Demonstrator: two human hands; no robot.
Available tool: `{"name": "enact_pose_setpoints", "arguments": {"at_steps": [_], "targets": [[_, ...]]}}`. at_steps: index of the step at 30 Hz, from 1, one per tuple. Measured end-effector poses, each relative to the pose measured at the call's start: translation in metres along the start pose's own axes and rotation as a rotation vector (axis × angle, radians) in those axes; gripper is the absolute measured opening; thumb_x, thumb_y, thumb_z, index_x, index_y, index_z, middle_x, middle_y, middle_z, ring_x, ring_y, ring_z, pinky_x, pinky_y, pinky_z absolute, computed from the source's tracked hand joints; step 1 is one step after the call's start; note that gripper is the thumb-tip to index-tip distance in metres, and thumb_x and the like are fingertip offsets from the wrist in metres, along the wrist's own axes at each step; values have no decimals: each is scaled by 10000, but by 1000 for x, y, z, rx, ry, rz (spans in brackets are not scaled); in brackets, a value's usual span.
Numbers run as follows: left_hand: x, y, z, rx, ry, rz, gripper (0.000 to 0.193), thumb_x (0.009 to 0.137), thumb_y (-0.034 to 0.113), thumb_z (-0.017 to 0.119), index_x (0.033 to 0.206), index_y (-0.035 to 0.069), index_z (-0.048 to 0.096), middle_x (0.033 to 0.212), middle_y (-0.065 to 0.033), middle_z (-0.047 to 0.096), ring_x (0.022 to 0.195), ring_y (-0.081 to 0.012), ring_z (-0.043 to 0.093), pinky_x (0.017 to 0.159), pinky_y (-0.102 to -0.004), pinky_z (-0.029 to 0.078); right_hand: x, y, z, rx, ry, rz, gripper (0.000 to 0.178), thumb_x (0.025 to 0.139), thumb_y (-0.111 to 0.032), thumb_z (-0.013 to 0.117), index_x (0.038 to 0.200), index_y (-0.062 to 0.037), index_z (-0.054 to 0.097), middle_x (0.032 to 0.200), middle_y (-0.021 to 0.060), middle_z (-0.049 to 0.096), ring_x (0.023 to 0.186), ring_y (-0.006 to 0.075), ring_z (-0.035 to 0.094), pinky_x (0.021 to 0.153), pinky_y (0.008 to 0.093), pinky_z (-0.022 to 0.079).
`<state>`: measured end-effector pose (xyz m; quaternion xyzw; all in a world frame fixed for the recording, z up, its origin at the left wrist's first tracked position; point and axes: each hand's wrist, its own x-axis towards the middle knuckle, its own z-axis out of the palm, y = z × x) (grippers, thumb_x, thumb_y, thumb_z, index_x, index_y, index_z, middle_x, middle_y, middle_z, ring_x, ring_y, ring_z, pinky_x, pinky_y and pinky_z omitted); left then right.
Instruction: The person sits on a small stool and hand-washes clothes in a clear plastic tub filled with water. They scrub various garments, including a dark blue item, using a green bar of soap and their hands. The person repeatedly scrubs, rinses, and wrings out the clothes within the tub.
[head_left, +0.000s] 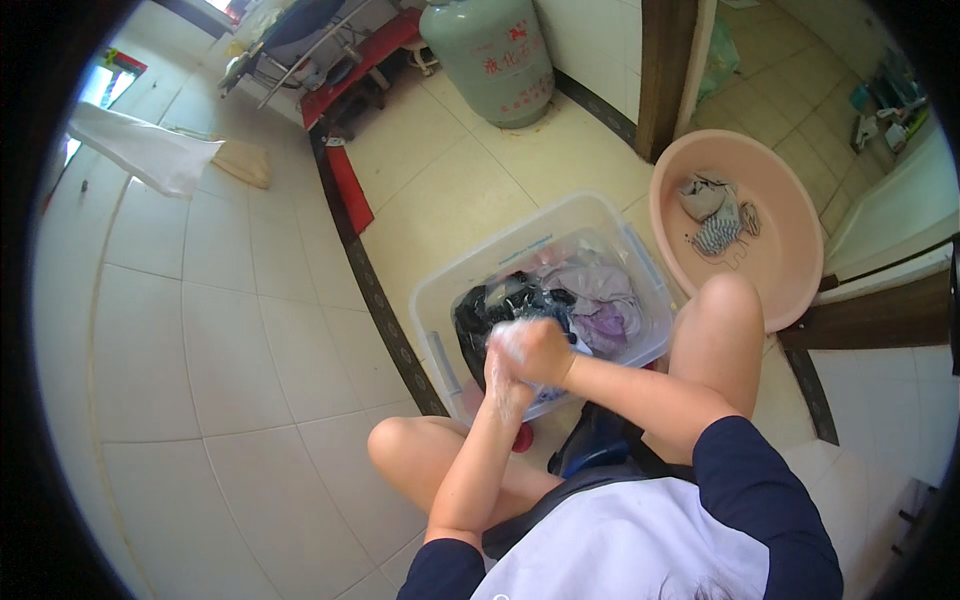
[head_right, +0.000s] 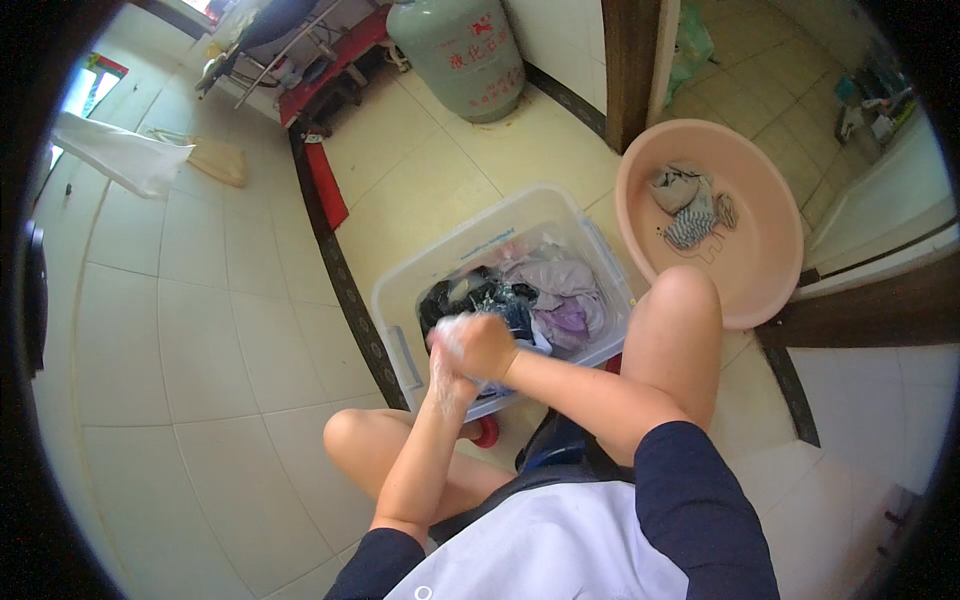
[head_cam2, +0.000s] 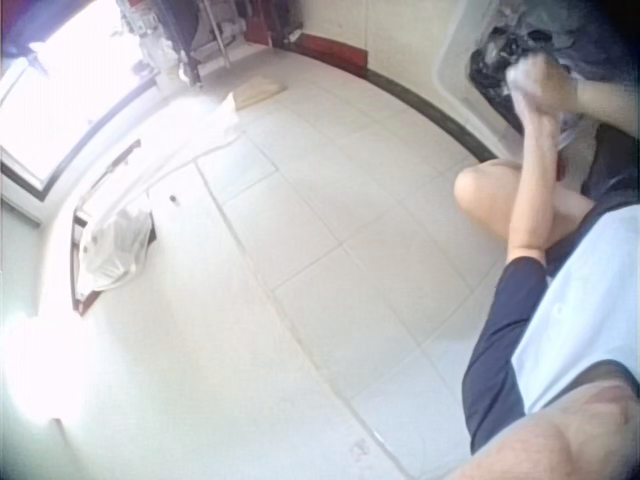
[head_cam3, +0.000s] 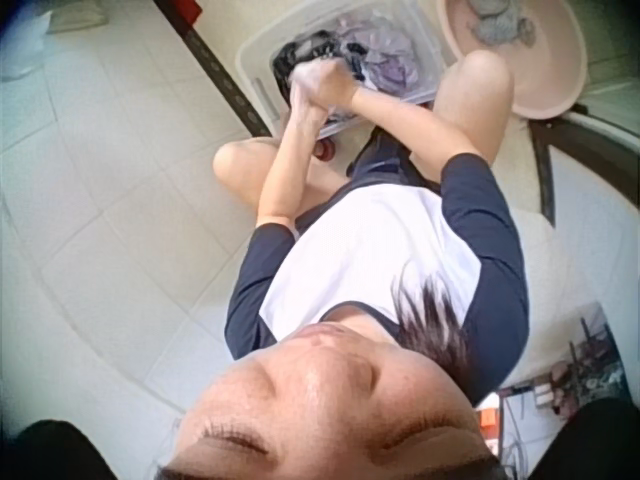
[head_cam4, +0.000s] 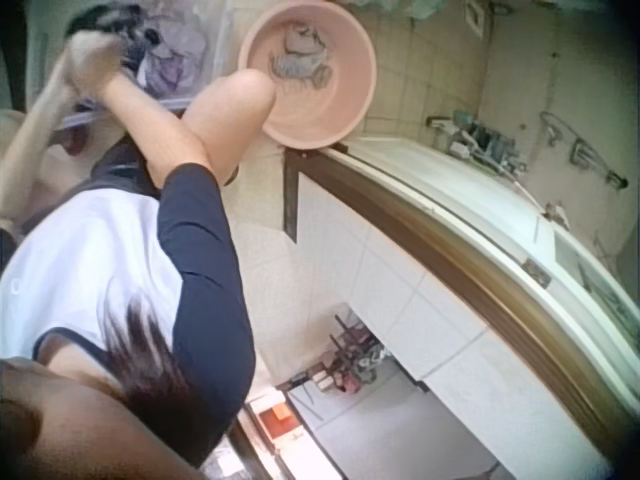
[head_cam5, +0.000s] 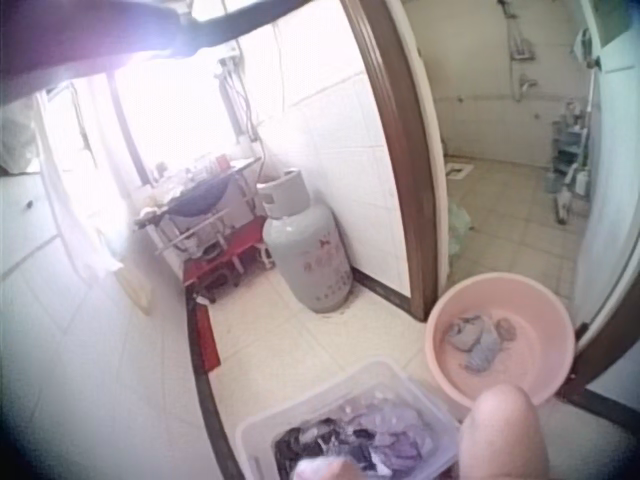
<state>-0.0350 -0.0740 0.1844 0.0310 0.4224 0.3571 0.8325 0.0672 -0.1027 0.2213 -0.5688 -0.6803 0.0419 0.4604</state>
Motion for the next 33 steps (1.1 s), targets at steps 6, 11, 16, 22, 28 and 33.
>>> {"name": "enact_pose_setpoints", "arguments": {"at_steps": [6, 11, 16, 22, 28, 33], "targets": [[17, 14, 11, -70, -783, -410, 236, 892, 304, 476, 732, 150, 554, 657, -11, 560, 550, -144, 511, 502, -303, 434, -10, 9, 12, 153, -21, -204, 252, 770, -278, 588, 630, -69, 614, 577, 119, 574, 520, 294, 581, 492, 399, 470], [-3, 2, 24, -129, -166, -106, 204, 889, 279, 458, 822, 133, 585, 680, -23, 570, 539, -142, 519, 484, -283, 448, -9, 20, 12, 98, 93, -26, 205, 779, -252, 580, 667, -80, 574, 651, 111, 573, 533, 288, 575, 475, 379, 466], [-12, 7, 23, 438, 46, 62, 204, 889, 274, 459, 879, 121, 594, 761, -26, 605, 616, -173, 576, 562, -314, 493, 2, 19, 7, 117, -5, 100, 189, 828, -226, 552, 733, -64, 573, 722, 124, 574, 587, 290, 572, 528, 392, 475], [-4, 8, 14, 129, -69, -156, 263, 912, 295, 447, 998, 83, 575, 862, -34, 623, 772, -195, 616, 694, -319, 515, 6, 18, 6, -91, -98, 149, 340, 883, -307, 494, 638, -77, 551, 659, 138, 587, 561, 285, 593, 506, 394, 479], [-22, 27, 24, 573, -199, -25, 400, 914, 290, 466, 1225, 41, 432, 1187, -81, 529, 997, -176, 565, 843, -315, 480, 17, 66, 12, 564, -313, 555, 591, 832, -550, 501, 663, 11, 582, 702, 227, 598, 729, 394, 597, 658, 436, 450], [-23, 31, 33, 1479, -204, 256, 247, 861, 258, 600, 1006, 59, 585, 876, 3, 593, 751, -87, 531, 681, -247, 438, 21, 63, 11, 929, -325, 820, 664, 729, -543, 687, 1065, -15, 463, 783, 29, 475, 746, 110, 458, 677, 250, 433]]}}
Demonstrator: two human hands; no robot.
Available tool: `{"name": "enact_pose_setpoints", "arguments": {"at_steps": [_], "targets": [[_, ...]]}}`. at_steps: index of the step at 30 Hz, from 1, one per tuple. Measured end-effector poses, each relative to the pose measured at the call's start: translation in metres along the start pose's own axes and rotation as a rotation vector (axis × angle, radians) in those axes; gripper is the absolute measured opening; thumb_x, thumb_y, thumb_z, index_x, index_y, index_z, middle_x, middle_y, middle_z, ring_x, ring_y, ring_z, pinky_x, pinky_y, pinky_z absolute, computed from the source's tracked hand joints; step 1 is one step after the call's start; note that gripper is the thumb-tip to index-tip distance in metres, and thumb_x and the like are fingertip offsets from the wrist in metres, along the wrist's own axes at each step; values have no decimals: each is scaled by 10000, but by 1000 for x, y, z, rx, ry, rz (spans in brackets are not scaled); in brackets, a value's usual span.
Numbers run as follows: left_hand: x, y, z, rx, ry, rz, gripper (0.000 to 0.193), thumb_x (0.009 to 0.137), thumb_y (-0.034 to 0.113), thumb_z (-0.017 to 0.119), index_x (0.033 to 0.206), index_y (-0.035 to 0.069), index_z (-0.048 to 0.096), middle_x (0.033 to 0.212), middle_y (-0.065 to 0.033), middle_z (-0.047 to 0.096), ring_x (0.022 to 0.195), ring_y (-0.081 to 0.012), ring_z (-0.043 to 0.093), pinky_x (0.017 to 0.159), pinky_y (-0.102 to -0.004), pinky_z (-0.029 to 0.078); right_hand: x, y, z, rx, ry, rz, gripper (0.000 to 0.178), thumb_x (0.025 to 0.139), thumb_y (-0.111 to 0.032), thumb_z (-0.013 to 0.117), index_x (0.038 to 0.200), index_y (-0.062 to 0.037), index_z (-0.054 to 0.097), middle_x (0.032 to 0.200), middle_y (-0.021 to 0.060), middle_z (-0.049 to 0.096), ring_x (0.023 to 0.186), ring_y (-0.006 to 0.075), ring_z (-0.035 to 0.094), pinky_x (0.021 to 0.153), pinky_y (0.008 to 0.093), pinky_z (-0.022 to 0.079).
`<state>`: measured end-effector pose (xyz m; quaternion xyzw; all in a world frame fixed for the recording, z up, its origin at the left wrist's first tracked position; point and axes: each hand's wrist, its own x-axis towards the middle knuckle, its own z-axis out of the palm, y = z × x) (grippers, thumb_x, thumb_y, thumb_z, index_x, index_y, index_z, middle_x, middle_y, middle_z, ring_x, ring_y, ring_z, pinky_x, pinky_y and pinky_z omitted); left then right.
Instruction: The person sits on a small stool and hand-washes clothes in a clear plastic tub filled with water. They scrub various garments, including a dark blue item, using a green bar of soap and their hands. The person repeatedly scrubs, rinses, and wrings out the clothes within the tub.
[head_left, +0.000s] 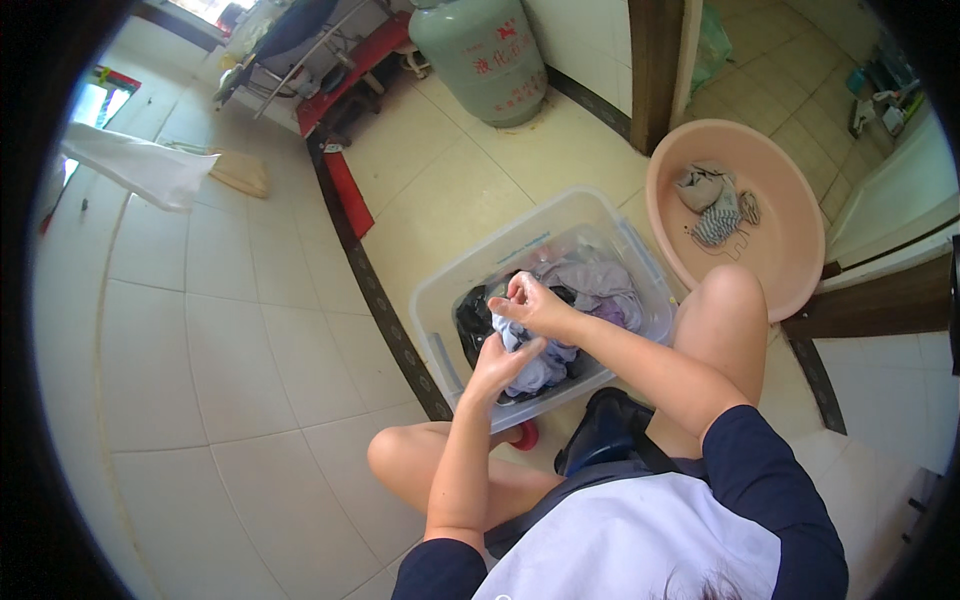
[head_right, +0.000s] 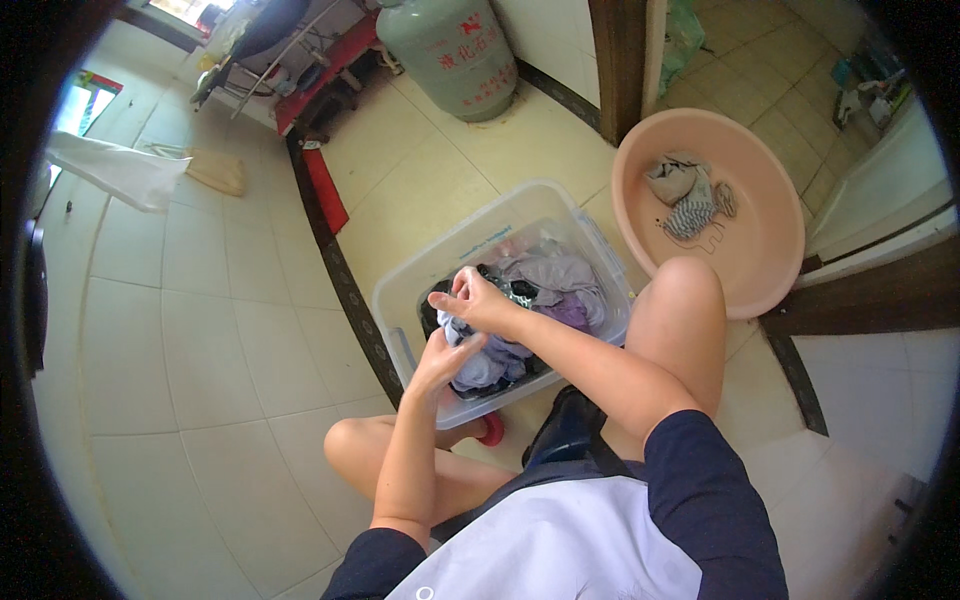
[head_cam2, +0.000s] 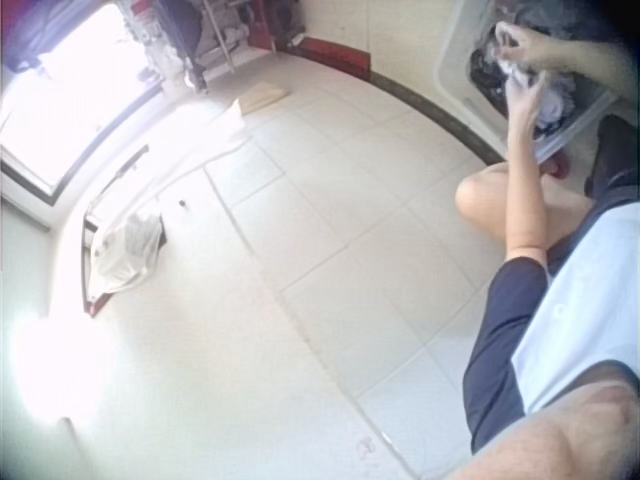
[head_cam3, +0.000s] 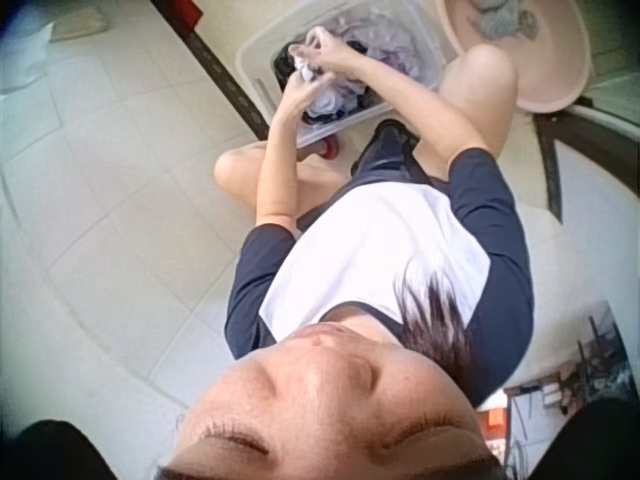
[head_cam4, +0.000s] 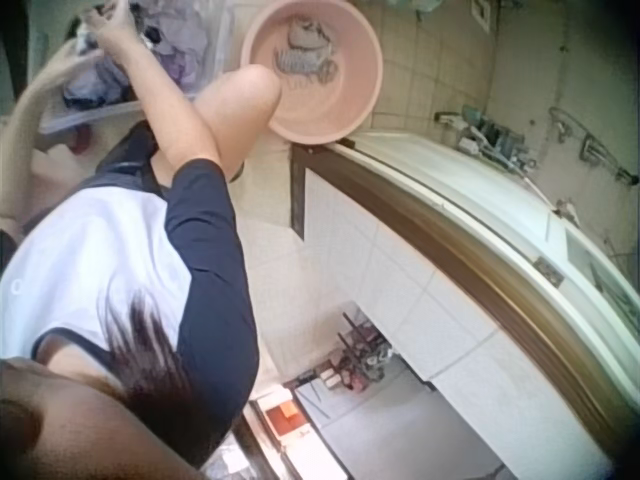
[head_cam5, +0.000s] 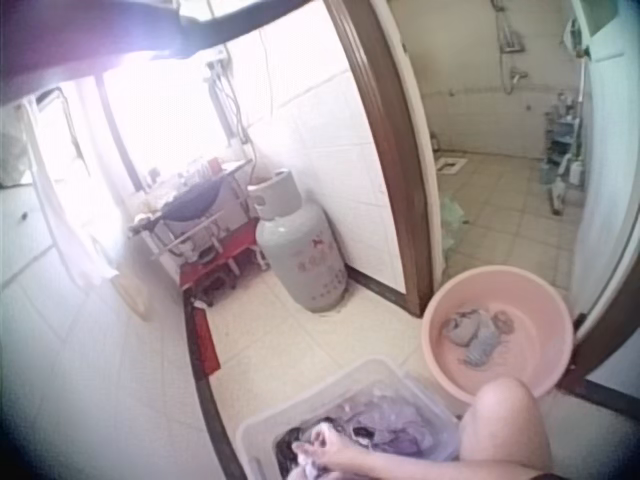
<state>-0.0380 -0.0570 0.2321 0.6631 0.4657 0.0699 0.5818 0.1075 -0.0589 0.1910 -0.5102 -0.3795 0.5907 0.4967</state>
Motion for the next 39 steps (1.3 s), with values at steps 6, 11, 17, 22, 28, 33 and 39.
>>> {"name": "enact_pose_setpoints", "arguments": {"at_steps": [6, 11, 17, 22, 28, 33, 39], "targets": [[-6, 5, 6, -611, 283, 8, 178, 857, 200, 620, 957, 56, 592, 821, 11, 589, 694, -75, 523, 602, -222, 421, -19, -3, -13, 12, -330, -85, 713, 693, -388, 757, 1201, -14, 424, 1048, 106, 534, 975, 159, 498, 846, 291, 413], [-17, 11, -25, -961, 340, 101, 246, 873, 219, 560, 1047, 47, 526, 986, -110, 605, 887, -239, 596, 792, -389, 486, -11, 20, -44, -835, -399, -66, 502, 553, -277, 806, 943, -17, 627, 865, 133, 646, 852, 225, 608, 775, 336, 460], [2, -21, -38, -1405, 237, 298, 403, 888, 386, 516, 1094, 40, 534, 1089, -141, 592, 1011, -299, 563, 913, -452, 431, -25, -10, -8, 166, 4, -323, 339, 730, -99, 700, 1044, -12, 603, 1065, 46, 599, 998, 153, 537, 890, 313, 420], [34, -53, -16, -1935, -311, -29, 374, 896, 338, 497, 1055, 3, 543, 1008, -117, 602, 882, -231, 576, 823, -378, 453, -57, -35, 54, -473, 27, -747, 238, 745, -228, 668, 878, -41, 606, 826, 147, 612, 806, 288, 612, 745, 370, 476], [18, -41, 31, -1545, 115, -145, 253, 898, 359, 482, 899, 123, 572, 865, -31, 600, 776, -184, 582, 716, -348, 492, -41, -24, 45, -689, 428, -633, 339, 811, -339, 577, 608, -72, 524, 630, 122, 570, 586, 310, 584, 491, 413, 453], [20, -34, 25, -1264, 102, -109, 267, 911, 373, 457, 926, 132, 571, 801, -43, 589, 663, -181, 576, 604, -355, 494, -53, -25, 44, -717, 317, -794, 318, 809, -315, 572, 606, -71, 559, 606, 124, 568, 563, 314, 577, 529, 414, 463], [15, -21, 28, -1387, -15, -224, 177, 893, 264, 470, 976, 132, 551, 968, -38, 598, 887, -197, 588, 753, -350, 497, -33, -1, 32, -592, 586, -494, 224, 832, -217, 562, 703, -53, 481, 689, 159, 576, 630, 375, 565, 545, 439, 454]]}}
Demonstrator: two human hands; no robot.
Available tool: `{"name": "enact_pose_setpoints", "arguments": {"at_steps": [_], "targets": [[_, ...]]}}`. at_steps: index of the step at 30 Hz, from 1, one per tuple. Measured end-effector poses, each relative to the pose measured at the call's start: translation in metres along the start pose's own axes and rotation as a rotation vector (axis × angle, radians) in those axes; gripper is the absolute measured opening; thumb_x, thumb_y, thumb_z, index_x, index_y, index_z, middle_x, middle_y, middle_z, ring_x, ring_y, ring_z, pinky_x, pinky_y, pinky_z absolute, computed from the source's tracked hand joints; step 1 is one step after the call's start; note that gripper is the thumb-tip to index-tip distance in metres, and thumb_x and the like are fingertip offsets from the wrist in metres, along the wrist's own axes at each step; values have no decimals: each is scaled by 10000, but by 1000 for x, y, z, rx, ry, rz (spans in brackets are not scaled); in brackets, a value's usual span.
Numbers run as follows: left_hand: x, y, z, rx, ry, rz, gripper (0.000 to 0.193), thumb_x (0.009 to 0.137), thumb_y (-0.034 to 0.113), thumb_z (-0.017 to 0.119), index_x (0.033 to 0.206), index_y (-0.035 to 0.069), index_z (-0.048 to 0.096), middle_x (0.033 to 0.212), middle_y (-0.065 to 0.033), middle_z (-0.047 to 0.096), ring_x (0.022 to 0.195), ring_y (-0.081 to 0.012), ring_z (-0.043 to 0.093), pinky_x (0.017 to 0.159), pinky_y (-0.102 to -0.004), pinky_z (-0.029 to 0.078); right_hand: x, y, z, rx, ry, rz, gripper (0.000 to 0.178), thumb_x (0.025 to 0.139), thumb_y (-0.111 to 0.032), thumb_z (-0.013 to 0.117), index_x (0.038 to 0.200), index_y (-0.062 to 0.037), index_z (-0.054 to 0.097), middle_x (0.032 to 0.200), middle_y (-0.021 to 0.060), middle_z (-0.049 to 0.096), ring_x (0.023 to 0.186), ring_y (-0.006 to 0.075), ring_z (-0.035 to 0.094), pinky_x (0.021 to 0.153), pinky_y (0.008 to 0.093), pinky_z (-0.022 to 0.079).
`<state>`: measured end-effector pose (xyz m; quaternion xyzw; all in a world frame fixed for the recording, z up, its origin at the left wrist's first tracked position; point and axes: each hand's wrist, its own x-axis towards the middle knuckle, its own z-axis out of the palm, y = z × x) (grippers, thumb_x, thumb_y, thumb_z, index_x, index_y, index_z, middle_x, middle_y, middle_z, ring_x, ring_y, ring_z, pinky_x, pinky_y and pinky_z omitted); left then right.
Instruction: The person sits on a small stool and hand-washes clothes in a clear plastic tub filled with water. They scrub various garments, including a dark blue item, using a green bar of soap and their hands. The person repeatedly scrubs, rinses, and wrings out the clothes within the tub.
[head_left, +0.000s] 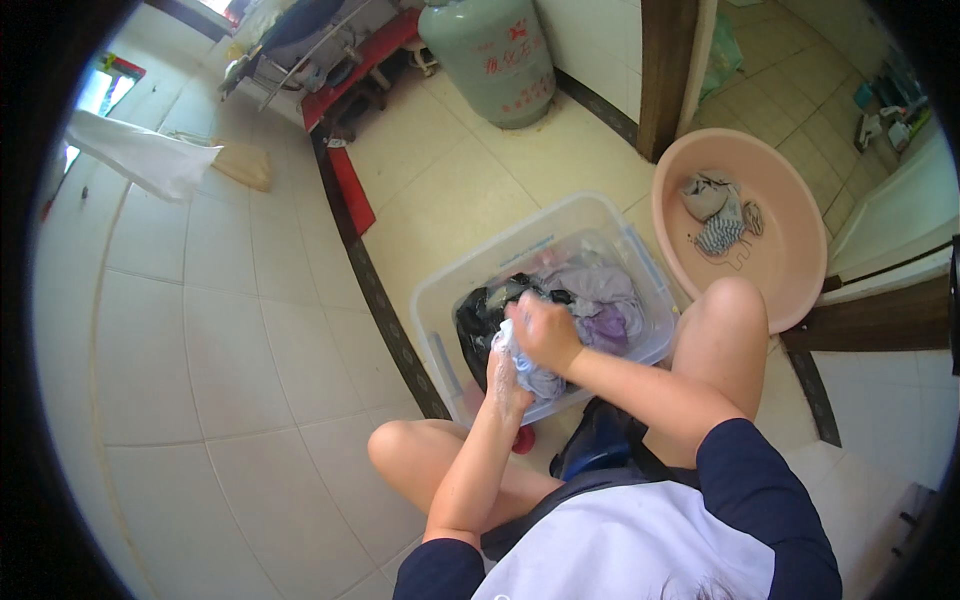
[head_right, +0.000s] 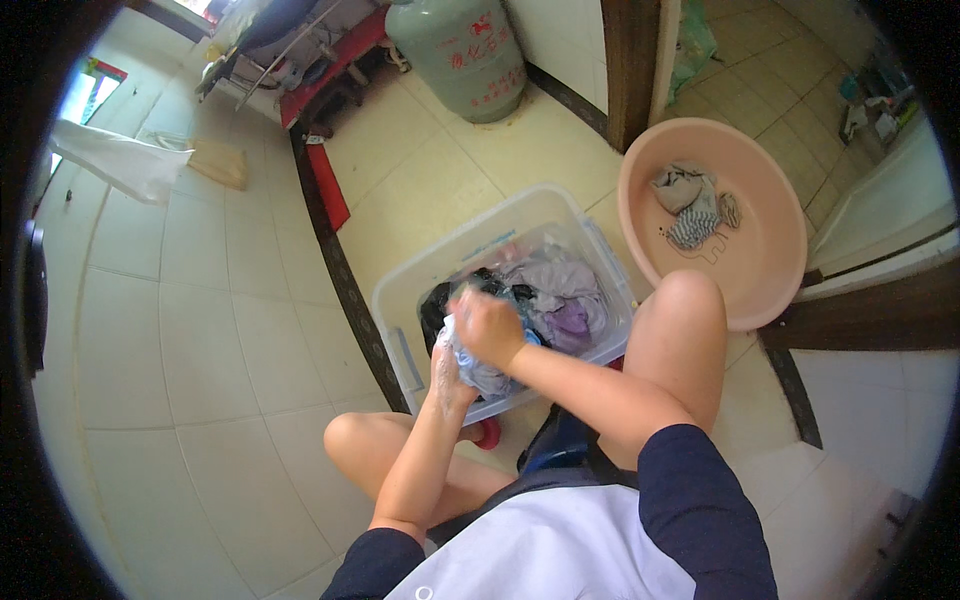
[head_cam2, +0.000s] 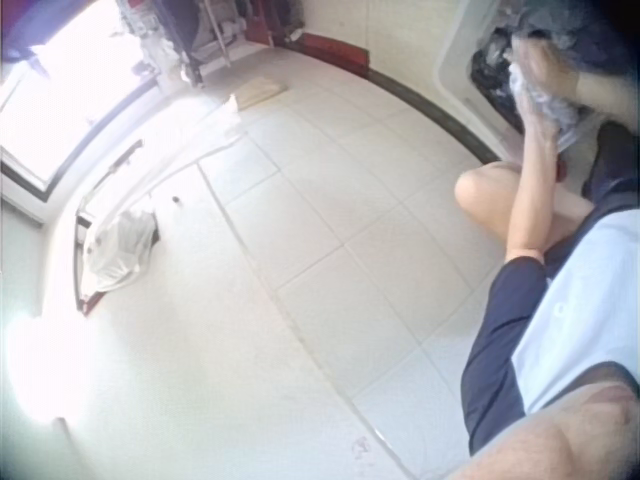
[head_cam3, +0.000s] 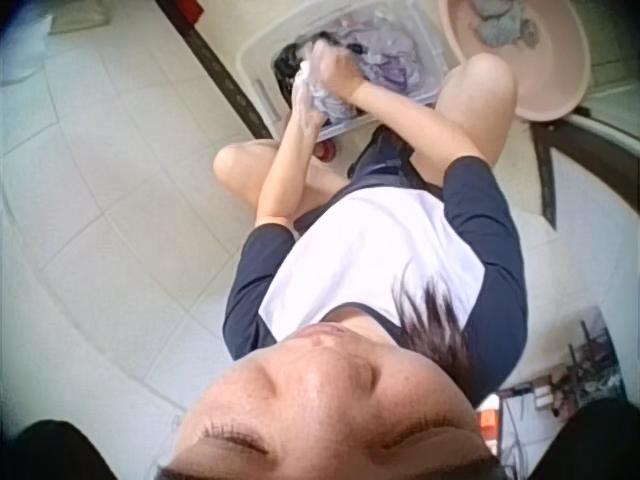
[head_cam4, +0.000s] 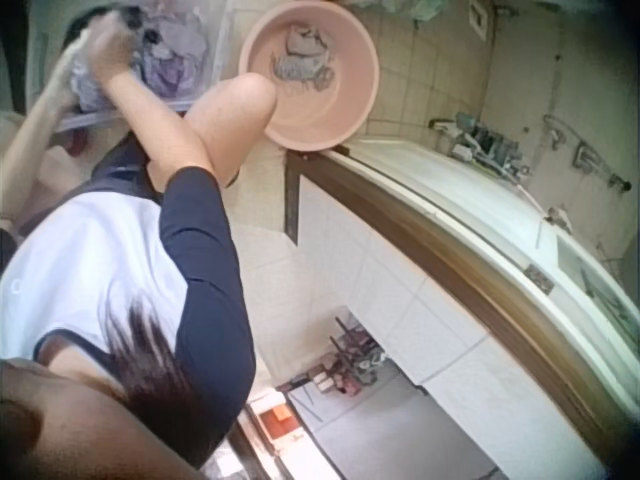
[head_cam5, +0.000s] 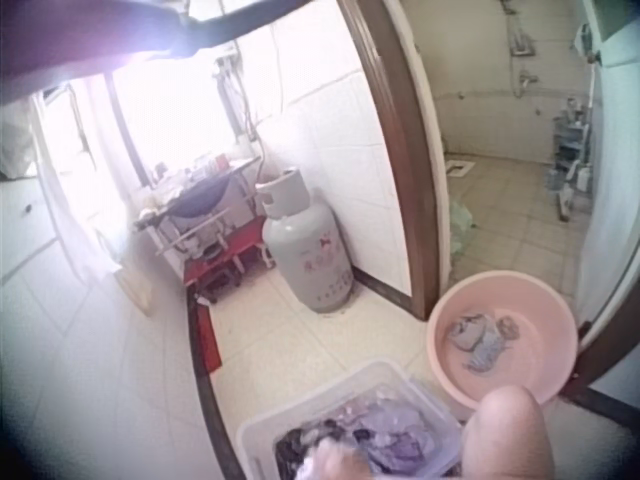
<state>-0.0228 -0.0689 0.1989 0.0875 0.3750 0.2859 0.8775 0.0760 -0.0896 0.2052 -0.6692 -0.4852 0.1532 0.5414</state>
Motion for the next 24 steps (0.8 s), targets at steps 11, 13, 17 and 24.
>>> {"name": "enact_pose_setpoints", "arguments": {"at_steps": [11, 13, 17, 24], "targets": [[-29, 70, 23, 201, 17, 327, 447, 898, 412, 498, 1086, 8, 540, 954, -127, 625, 845, -252, 620, 775, -388, 508, 38, 36, -39, 120, -991, 104, 586, 590, -368, 792, 1048, -54, 602, 1122, 134, 488, 1069, 279, 489, 952, 329, 354], [-28, 69, 21, 199, 57, 311, 443, 908, 408, 472, 1093, 11, 542, 1004, -142, 623, 876, -269, 622, 803, -399, 506, 43, 26, -48, 431, -856, 207, 574, 572, -246, 802, 1066, -36, 600, 1121, 75, 491, 1093, 189, 458, 968, 279, 318], [-15, 54, 15, -24, 58, 92, 376, 938, 358, 402, 1089, 51, 558, 1035, -133, 620, 902, -270, 616, 804, -406, 510, 35, -12, -44, 1142, -551, 476, 343, 693, 11, 707, 1020, -8, 604, 1017, 26, 622, 871, 84, 573, 805, 227, 458], [5, 18, 3, -139, 56, 158, 203, 878, 334, 573, 805, 145, 566, 693, -17, 545, 610, -153, 536, 514, -321, 462, -1, -34, -10, 133, -360, -449, 230, 665, -288, 672, 768, -106, 575, 678, 120, 595, 676, 315, 609, 681, 382, 482]]}}
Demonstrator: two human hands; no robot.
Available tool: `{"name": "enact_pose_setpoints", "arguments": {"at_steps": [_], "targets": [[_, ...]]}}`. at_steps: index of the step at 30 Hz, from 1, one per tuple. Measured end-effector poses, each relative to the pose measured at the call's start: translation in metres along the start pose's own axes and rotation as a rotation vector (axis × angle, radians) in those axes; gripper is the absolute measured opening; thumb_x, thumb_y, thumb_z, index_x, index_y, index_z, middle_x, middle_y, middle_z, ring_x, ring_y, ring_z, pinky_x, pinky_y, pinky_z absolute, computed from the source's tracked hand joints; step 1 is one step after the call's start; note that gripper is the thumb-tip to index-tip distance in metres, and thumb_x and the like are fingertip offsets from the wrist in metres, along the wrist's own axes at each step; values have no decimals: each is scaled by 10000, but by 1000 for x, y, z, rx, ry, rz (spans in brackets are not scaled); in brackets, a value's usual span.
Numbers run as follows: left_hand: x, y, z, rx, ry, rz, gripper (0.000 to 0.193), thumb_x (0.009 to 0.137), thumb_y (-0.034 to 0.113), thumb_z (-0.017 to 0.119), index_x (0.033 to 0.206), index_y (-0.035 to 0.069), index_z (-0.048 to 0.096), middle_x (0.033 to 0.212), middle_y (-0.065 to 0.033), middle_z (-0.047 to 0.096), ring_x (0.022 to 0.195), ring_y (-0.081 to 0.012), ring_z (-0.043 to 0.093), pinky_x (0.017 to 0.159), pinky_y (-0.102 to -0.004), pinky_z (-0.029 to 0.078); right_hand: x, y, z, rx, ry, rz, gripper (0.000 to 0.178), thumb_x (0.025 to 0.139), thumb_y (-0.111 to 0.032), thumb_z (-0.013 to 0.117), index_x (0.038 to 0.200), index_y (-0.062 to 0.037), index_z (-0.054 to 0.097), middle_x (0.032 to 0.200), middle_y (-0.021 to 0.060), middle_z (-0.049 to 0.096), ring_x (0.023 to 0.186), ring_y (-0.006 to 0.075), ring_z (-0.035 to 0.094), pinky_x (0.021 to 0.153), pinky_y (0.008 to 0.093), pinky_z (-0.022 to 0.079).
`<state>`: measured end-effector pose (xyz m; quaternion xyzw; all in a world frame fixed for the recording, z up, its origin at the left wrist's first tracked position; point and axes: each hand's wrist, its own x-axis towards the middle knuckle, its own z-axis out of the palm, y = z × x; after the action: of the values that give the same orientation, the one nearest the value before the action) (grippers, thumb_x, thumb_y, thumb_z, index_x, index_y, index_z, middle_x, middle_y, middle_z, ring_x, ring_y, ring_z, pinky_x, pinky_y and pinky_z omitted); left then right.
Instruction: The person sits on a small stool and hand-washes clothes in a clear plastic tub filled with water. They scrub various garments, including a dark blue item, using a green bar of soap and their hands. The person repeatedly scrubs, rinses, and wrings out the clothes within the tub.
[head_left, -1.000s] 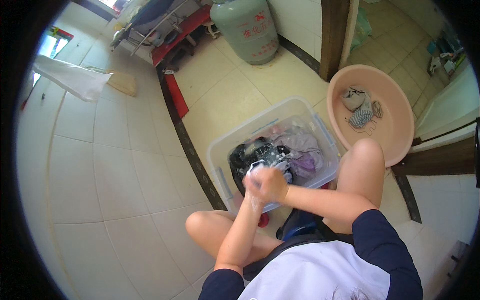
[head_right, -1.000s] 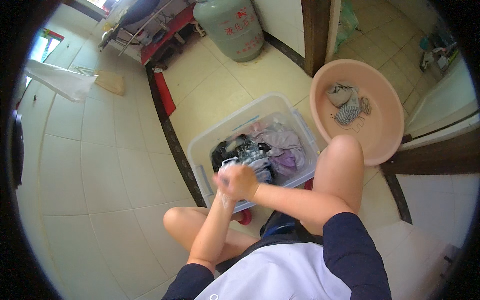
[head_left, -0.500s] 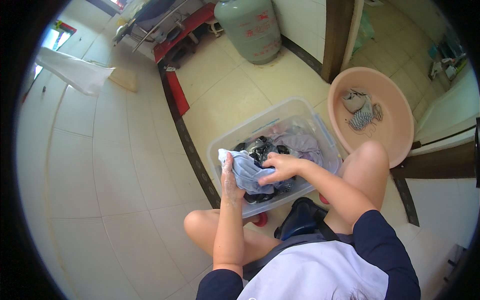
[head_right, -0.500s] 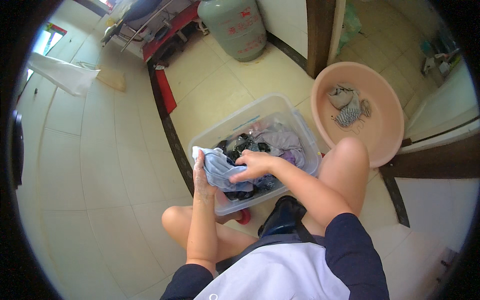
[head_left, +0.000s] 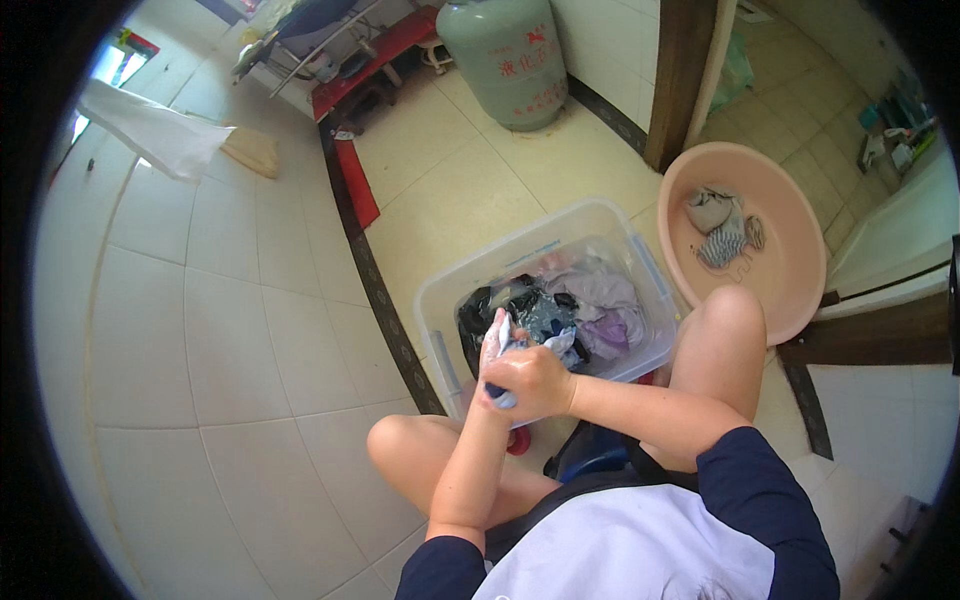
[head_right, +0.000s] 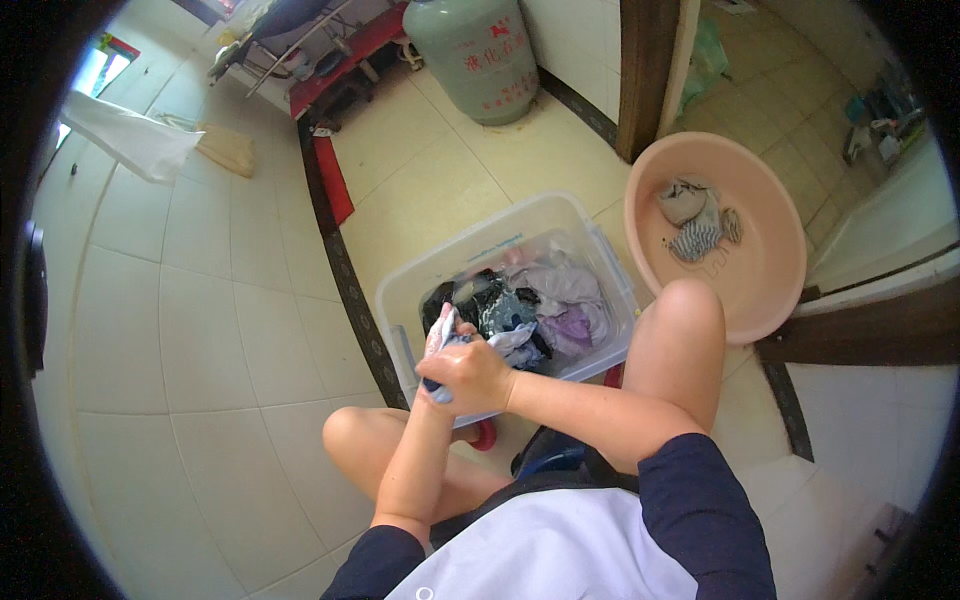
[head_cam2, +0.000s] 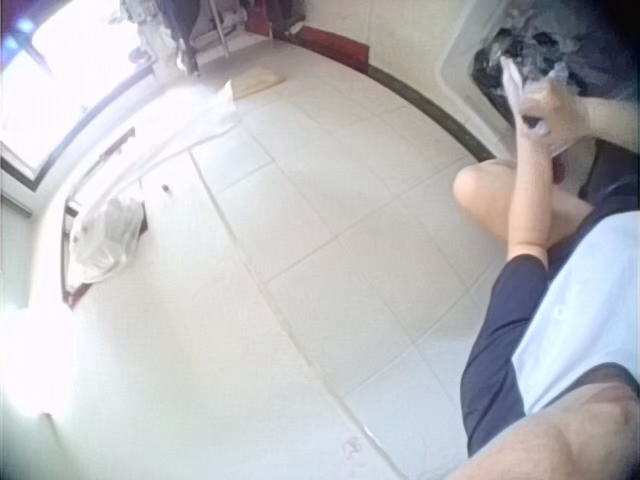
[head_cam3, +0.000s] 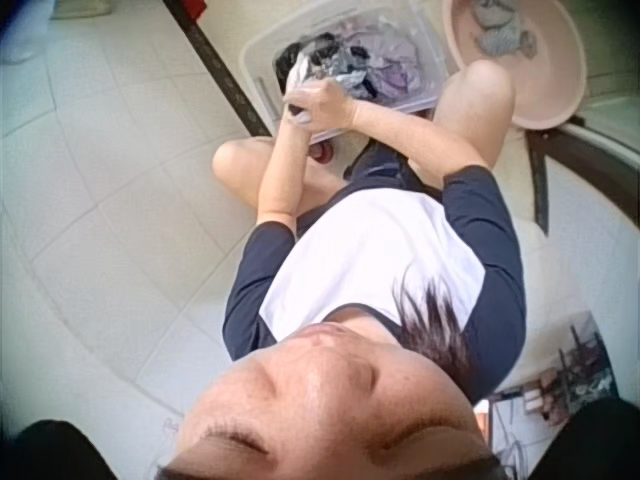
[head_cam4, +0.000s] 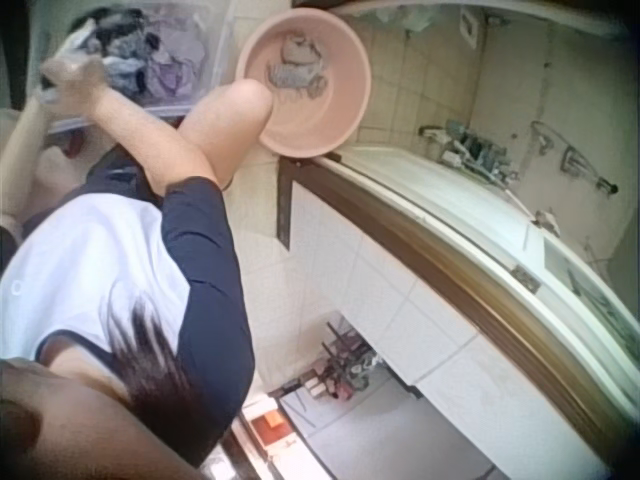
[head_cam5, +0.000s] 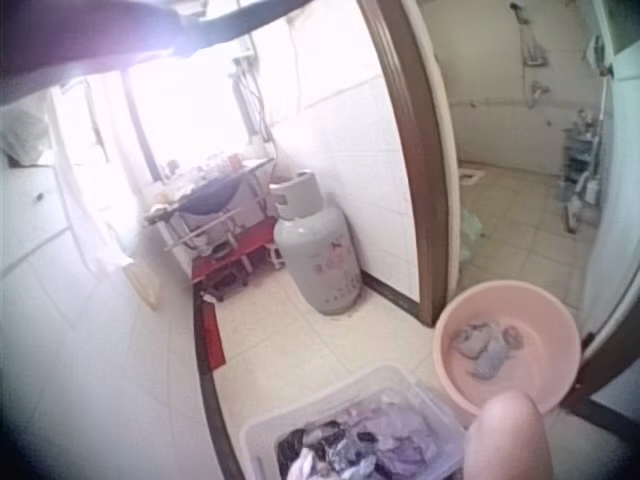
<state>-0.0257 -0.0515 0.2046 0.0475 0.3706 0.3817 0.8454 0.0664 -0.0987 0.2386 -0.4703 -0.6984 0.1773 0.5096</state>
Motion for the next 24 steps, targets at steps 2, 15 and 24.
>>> {"name": "enact_pose_setpoints", "arguments": {"at_steps": [2, 15, 24], "targets": [[-4, -9, 1, -66, -455, -107, 197, 897, 311, 528, 840, 128, 575, 755, -26, 578, 662, -160, 567, 572, -327, 494, -1, 20, -1, -27, 218, -22, 203, 668, -269, 661, 738, -99, 578, 667, 120, 596, 646, 309, 609, 610, 380, 493], [-1, -1, 2, 225, 19, -212, 233, 913, 300, 480, 947, 96, 587, 886, -49, 630, 768, -188, 615, 681, -327, 519, -14, 30, 2, -177, 227, 254, 137, 804, -174, 558, 771, -44, 587, 686, 120, 589, 639, 308, 595, 590, 374, 494], [-7, 27, 12, 365, 48, -17, 451, 885, 488, 495, 1015, 64, 574, 905, -64, 613, 769, -183, 607, 695, -326, 516, -17, 65, -24, 76, -691, 462, 877, 551, -401, 815, 1232, -4, 429, 1025, 210, 607, 979, 326, 579, 842, 358, 455]]}}
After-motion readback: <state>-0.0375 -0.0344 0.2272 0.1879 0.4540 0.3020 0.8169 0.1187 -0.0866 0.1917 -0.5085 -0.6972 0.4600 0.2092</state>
